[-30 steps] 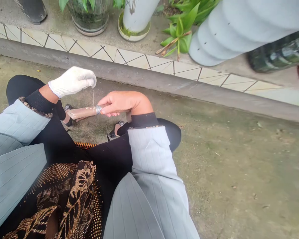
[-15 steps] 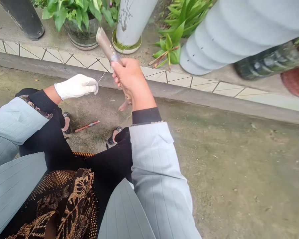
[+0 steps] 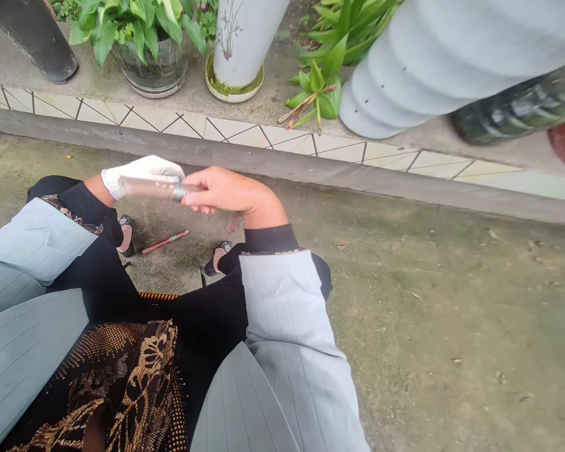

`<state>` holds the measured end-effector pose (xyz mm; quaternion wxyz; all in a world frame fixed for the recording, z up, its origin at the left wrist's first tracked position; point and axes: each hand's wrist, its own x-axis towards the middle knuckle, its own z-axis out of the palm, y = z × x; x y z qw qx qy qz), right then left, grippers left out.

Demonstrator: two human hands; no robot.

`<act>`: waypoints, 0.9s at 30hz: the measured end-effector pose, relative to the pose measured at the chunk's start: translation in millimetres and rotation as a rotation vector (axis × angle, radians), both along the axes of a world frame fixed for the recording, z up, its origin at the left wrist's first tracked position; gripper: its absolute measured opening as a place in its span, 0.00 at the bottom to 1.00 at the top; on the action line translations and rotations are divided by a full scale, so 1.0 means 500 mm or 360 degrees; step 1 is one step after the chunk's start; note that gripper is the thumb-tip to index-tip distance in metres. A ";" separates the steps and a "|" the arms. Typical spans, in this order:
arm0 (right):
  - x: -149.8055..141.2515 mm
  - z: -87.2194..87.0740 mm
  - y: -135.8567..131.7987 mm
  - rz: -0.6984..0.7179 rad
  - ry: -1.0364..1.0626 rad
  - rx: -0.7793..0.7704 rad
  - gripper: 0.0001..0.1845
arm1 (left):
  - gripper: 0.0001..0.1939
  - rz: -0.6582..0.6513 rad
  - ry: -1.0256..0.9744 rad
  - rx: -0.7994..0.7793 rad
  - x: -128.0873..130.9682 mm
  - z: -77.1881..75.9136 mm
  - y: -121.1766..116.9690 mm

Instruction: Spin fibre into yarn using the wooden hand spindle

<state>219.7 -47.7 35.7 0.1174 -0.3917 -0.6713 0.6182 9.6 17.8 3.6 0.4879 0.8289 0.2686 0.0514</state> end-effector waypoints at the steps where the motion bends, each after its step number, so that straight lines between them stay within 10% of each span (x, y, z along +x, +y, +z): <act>1: 0.006 0.007 -0.005 -0.0295 0.0124 0.0061 0.12 | 0.14 0.0087 -0.0049 -0.0069 0.002 0.000 -0.001; 5: 0.023 0.009 -0.007 -0.1131 0.0333 0.0158 0.14 | 0.16 0.0062 0.0034 0.0067 0.006 -0.002 -0.009; 10: 0.032 -0.036 0.016 -0.1271 -0.0233 0.0218 0.17 | 0.16 -0.0058 0.0236 0.0448 0.007 -0.007 -0.012; 16: 0.027 -0.071 0.033 -0.0969 -0.0953 0.0515 0.14 | 0.17 -0.0181 0.0487 0.0909 -0.002 -0.008 -0.016; 20: -0.003 -0.075 0.028 -0.0309 -0.1267 0.0438 0.11 | 0.15 -0.0187 0.0489 0.1007 -0.011 -0.013 -0.021; 24: -0.032 -0.056 0.007 0.0428 -0.0838 -0.0049 0.11 | 0.13 -0.0215 0.0371 0.0837 -0.021 -0.026 -0.016; 27: -0.028 -0.026 -0.006 0.0315 -0.0386 -0.0109 0.14 | 0.14 -0.0143 0.0158 0.0506 -0.027 -0.033 -0.013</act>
